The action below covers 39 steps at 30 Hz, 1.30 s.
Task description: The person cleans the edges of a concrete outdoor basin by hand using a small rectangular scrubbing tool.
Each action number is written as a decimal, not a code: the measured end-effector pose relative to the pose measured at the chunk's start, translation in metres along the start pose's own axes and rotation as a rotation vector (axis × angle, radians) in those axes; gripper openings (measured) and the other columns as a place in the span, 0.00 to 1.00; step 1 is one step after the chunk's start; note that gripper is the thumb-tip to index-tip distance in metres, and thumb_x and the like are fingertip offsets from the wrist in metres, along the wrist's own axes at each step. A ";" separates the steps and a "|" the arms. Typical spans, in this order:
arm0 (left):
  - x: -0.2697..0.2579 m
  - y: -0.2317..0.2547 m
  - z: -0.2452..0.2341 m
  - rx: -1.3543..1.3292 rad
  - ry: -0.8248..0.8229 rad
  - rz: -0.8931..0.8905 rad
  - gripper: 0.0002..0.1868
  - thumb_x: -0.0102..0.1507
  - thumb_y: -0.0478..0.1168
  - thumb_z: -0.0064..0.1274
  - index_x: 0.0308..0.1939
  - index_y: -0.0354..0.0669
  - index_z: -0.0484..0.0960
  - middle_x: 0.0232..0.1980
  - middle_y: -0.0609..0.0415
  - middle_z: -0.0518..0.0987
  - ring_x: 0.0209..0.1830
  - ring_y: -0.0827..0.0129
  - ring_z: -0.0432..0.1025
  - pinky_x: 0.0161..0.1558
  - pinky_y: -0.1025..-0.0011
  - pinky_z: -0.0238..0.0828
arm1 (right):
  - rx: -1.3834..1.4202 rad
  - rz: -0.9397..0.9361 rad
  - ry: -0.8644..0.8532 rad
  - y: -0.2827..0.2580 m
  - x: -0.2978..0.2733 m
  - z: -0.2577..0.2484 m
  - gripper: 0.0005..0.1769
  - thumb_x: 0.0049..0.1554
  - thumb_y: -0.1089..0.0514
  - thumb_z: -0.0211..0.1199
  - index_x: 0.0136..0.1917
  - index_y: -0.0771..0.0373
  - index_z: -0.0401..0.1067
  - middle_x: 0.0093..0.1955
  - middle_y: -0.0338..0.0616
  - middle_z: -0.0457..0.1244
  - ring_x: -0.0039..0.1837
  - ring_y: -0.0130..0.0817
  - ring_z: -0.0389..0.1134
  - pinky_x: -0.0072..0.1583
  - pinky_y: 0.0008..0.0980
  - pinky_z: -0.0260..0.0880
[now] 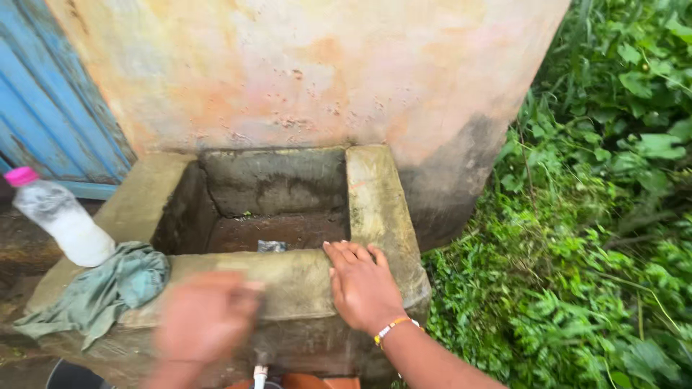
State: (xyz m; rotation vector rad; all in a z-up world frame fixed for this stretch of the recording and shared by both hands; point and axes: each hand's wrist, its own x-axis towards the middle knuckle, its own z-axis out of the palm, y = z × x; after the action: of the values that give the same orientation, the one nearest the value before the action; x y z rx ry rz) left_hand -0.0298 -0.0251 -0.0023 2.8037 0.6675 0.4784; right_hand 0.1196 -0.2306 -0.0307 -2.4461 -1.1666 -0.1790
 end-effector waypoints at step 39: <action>0.011 0.073 0.027 -0.198 0.163 0.368 0.23 0.60 0.58 0.47 0.34 0.42 0.81 0.39 0.44 0.81 0.42 0.47 0.75 0.44 0.47 0.68 | 0.051 0.110 -0.034 0.008 0.003 -0.005 0.30 0.62 0.50 0.47 0.77 0.51 0.61 0.77 0.46 0.57 0.79 0.40 0.52 0.77 0.44 0.42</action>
State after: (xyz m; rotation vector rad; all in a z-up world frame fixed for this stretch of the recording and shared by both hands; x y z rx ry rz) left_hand 0.0180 -0.0874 -0.0039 2.7175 0.1160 0.7983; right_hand 0.1277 -0.2349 -0.0278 -2.4693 -1.0338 -0.0737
